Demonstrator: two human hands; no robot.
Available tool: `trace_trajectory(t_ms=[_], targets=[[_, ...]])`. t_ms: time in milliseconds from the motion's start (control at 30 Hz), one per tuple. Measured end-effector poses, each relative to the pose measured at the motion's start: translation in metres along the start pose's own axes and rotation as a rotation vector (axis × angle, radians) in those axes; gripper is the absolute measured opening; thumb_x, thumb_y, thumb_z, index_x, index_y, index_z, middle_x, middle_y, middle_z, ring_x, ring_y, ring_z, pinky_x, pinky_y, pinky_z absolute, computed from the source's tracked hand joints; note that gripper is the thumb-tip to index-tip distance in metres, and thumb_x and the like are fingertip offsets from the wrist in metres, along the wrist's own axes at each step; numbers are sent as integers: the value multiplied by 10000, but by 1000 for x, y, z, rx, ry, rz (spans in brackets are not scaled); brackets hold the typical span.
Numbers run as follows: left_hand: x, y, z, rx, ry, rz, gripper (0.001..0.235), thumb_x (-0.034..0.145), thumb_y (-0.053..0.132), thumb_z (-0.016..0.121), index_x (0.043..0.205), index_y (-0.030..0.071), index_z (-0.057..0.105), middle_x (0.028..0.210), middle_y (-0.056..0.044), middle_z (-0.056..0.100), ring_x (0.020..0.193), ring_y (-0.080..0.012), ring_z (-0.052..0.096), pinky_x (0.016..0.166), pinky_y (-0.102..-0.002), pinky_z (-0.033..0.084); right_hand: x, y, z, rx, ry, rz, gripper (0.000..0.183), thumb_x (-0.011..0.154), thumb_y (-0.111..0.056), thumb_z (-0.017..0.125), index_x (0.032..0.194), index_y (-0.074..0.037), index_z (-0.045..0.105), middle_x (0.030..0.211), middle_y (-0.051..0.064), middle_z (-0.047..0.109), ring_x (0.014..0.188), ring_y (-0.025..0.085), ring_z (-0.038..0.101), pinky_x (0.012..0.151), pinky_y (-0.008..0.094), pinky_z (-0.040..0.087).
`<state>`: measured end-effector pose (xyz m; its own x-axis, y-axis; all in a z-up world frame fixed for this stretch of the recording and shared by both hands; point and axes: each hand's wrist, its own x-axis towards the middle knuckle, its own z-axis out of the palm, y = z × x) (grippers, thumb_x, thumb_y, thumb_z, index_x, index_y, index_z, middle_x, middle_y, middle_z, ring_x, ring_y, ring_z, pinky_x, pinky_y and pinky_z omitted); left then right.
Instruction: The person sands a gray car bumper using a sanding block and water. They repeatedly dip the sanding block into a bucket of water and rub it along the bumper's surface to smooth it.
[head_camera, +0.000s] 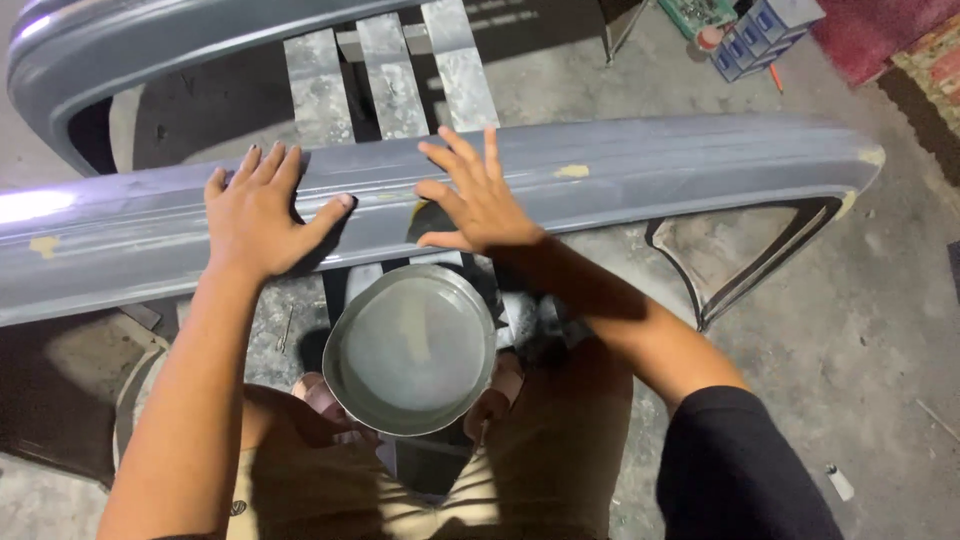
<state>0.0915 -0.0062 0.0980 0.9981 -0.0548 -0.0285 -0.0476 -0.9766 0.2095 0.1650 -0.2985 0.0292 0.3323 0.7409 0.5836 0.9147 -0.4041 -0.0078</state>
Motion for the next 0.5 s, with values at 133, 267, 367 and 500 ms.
trace_trajectory(t_ms=[133,267,367,500], targets=[[-5,6,-13,30,-29,24,1203,733,935,500,1606,113,411,1627,-135,443,1522,-328,355,1177,-607,266,-38,43,-31,-148,-53,0,672,890,-721,707,1226,-168,531,1531,222,443,1465,492,307,1096,802,-33],[2,-23,33,103,285,265,1279,658,959,512,1594,87,463,1534,-186,559,1424,-383,482,1060,-600,346,-78,64,-112,-172,-227,147,688,870,-714,700,1241,-148,579,1510,210,449,1465,475,337,1094,845,42],[1,-17,36,159,336,256,1286,658,962,513,1611,100,456,1547,-181,556,1431,-372,479,1023,-566,374,-110,80,-121,-179,-132,224,791,782,-608,913,1255,-115,516,1474,220,413,1443,520,355,1088,872,38],[-1,-16,43,178,426,288,1273,684,961,495,1607,85,488,1526,-198,586,1411,-394,515,1049,-594,355,-96,73,-111,-166,-135,208,781,783,-673,867,1240,-137,529,1491,207,414,1442,534,373,1091,858,23]])
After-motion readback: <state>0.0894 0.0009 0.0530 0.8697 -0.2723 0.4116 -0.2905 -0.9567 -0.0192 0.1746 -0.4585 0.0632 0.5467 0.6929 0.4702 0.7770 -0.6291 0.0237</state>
